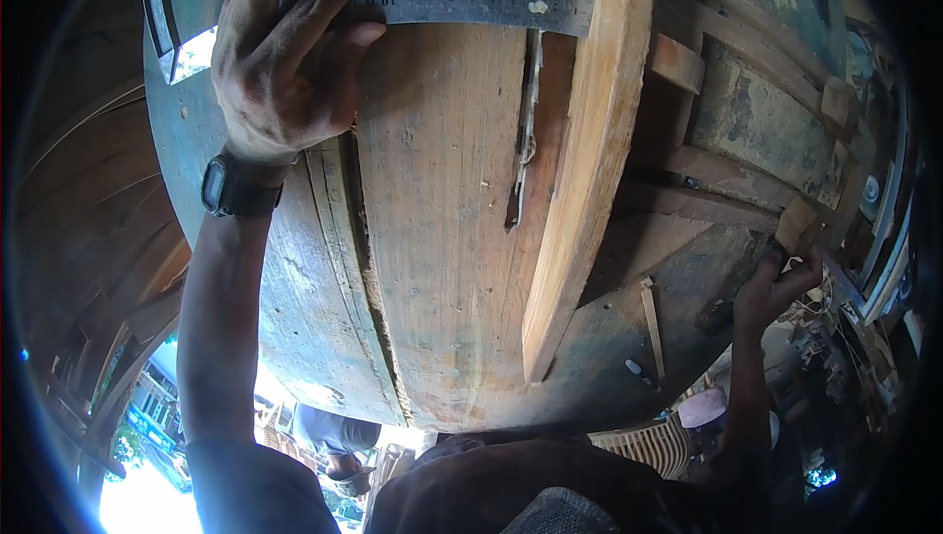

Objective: The person measures a wooden assembly on a workbench with a square, then uses a power planer to smooth a long wooden plank, and finally picks up a power strip from the floor.

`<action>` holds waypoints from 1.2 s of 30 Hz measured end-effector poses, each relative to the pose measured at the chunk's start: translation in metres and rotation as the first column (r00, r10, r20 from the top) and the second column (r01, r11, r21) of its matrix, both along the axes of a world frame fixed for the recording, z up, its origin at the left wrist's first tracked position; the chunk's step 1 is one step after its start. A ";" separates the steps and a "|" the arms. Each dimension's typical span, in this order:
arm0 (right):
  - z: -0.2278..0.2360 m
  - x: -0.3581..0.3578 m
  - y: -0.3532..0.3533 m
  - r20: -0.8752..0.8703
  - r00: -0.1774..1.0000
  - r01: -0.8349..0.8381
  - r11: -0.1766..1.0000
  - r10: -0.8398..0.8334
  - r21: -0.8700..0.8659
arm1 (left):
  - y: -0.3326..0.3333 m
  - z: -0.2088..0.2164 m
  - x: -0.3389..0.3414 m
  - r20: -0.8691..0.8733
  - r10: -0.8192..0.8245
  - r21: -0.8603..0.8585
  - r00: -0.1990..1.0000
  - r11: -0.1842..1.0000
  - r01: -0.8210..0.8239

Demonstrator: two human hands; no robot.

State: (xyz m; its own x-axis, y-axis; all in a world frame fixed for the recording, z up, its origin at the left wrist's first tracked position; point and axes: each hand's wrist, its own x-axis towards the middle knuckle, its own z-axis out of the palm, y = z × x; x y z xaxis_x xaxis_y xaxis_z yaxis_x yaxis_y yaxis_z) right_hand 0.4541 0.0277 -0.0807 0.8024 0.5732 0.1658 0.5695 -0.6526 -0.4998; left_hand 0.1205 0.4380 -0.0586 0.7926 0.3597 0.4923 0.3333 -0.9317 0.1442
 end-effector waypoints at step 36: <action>0.000 0.003 -0.007 0.003 1.000 0.019 0.999 -0.019 -0.039 | 0.010 -0.006 -0.003 0.028 -0.082 -0.020 0.996 0.996 0.082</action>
